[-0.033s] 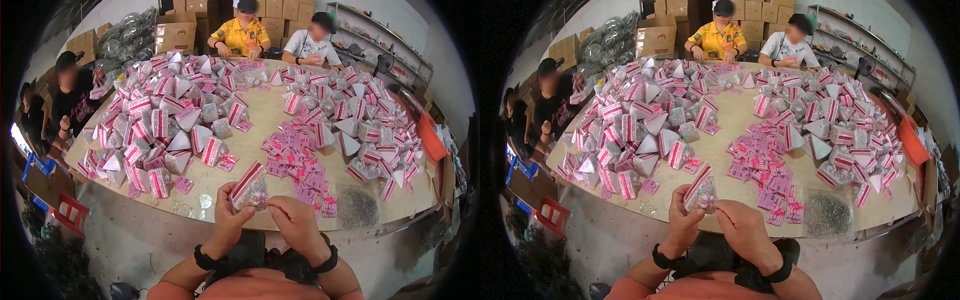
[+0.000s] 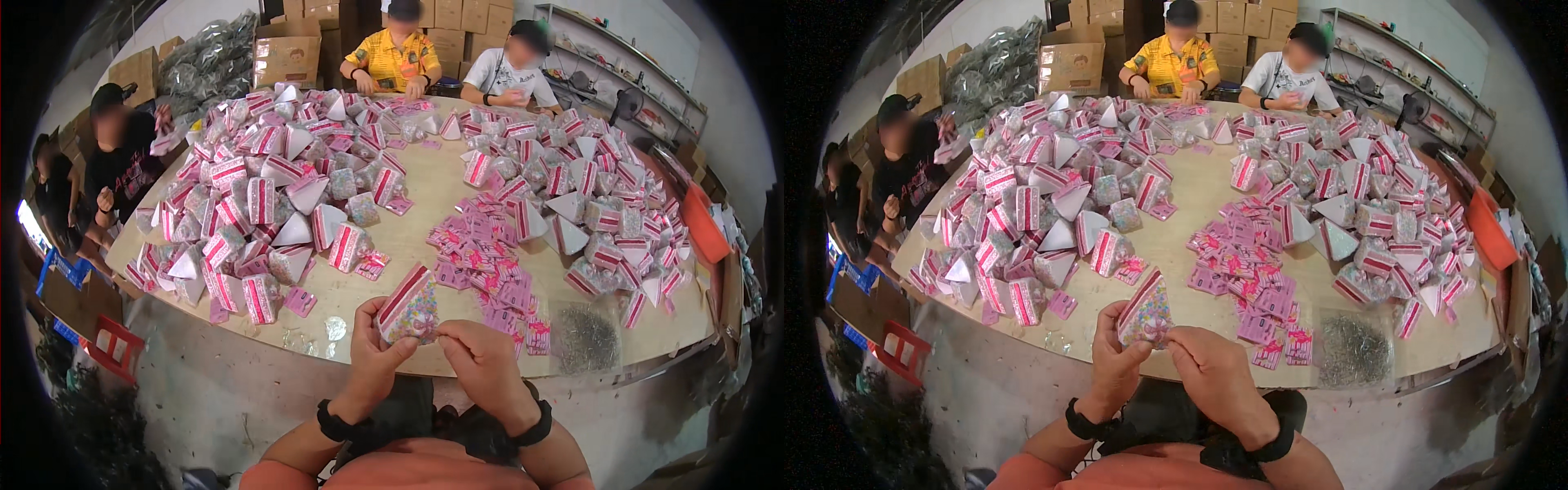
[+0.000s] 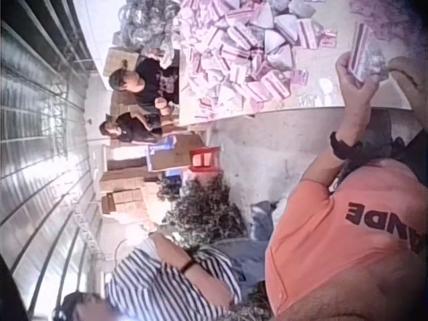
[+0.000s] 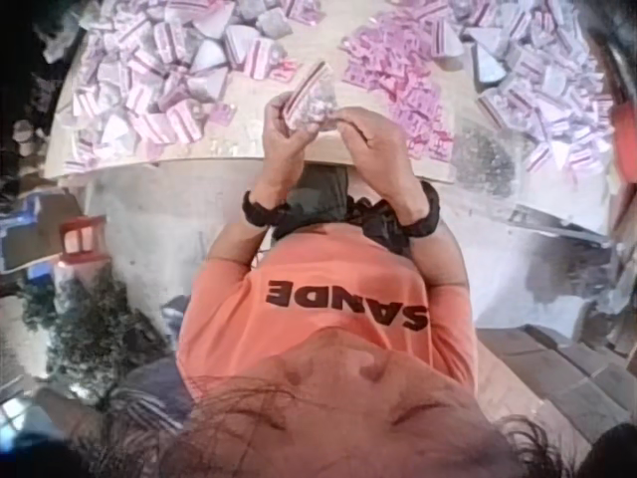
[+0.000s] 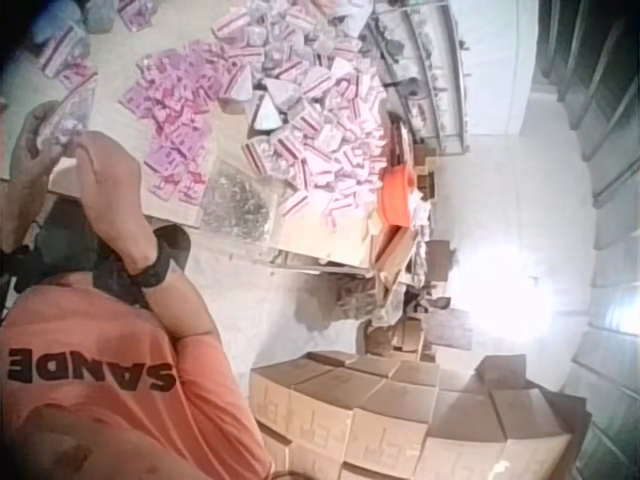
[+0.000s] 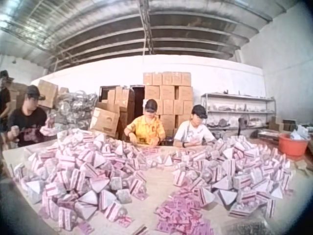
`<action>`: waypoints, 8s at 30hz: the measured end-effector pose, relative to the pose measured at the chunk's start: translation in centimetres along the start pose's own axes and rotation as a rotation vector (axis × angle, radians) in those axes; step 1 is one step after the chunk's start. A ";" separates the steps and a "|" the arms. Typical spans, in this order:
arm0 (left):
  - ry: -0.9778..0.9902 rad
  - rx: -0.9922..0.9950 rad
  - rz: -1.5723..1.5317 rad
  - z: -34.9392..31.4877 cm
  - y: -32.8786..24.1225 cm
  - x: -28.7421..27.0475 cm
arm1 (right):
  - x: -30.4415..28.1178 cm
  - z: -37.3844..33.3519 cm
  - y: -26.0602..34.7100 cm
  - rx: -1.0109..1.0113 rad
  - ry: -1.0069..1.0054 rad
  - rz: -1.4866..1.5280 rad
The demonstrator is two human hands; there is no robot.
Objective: The person packs small, colorful items into clear plastic bags and seals them with pink labels. They work at a table with other people, handling items one at a time and placing the finished packages into a pile.
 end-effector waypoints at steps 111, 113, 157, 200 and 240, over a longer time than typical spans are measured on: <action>-0.201 -0.166 0.407 3.7 5.8 -3.5 | 1.1 -0.5 -6.2 0.291 -0.007 0.418; -0.232 -0.115 0.560 4.1 5.8 -3.8 | 0.9 -0.8 -6.0 0.445 0.064 0.528; 0.581 0.471 0.934 -3.1 0.7 3.6 | -0.2 -3.4 -6.7 0.619 0.183 0.604; 0.431 -0.009 0.904 -2.9 1.4 -0.2 | 1.4 -4.9 -2.8 -0.452 0.182 -0.443; 0.327 0.060 1.233 7.8 6.1 -2.8 | -0.6 -6.2 -6.3 -0.041 0.131 -0.145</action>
Point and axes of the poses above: each hand's wrist, its own z-axis towards the middle knuckle, its own x-axis out of the palm, y = z × x, the point moved 5 cm from there along z, towards the middle knuckle, and after that the axes turned 10 degrees about -y, right-handed, at the moved point
